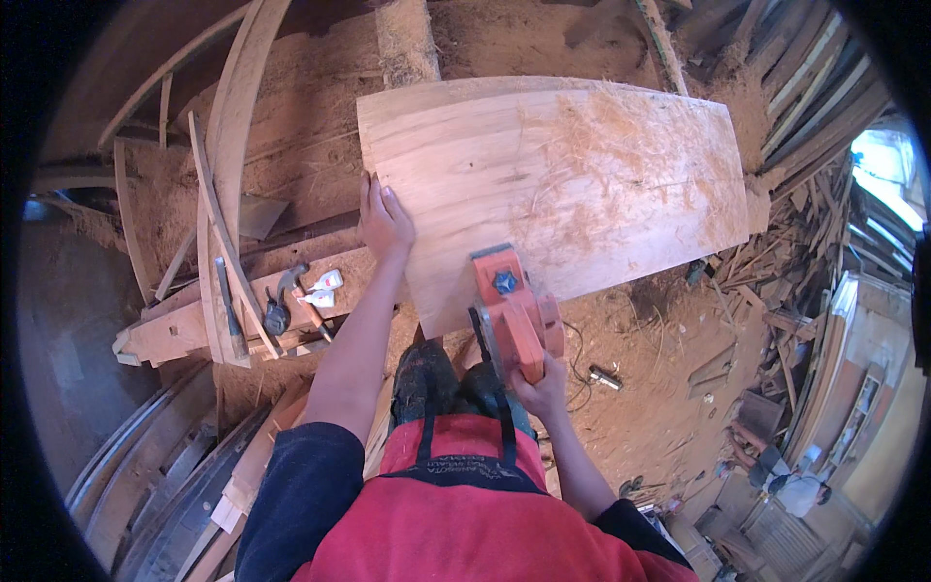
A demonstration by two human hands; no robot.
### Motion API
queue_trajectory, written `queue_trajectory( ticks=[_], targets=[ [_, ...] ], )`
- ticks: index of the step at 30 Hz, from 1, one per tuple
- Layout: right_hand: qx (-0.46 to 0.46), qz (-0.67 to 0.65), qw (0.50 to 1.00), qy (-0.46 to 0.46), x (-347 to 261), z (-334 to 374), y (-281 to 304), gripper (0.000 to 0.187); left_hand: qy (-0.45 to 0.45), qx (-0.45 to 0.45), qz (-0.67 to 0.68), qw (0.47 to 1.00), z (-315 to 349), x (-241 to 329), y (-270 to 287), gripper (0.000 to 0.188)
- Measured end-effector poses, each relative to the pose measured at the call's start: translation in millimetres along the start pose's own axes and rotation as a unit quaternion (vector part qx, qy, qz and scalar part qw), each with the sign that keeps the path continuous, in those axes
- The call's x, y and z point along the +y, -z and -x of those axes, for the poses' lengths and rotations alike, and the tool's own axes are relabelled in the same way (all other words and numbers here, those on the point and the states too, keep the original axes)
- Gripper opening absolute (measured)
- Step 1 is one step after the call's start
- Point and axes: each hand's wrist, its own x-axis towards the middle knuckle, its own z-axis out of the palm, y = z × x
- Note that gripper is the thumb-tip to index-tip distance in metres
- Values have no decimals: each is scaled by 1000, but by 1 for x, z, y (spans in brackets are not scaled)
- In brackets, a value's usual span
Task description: The person sands the surface of two wooden planks using an electric belt sander, applying glue to a small area and then continuing to sand the wood.
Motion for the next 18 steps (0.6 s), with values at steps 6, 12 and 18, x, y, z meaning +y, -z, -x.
queue_trajectory(
  ticks=[6, 12, 18],
  targets=[
    [3, -30, 998, 48, -50, -92, -21, 24, 18, -15, -6, 1000, -1, 7, 6, 49],
    [49, -1, 992, 118, -104, -201, -50, 25, -28, -20, 11, 999, -1, 6, 8, 49],
    [98, 35, 969, 222, -154, -304, -72, 30, -42, -5, -13, 999, 1, 5, 6, 48]
  ],
)
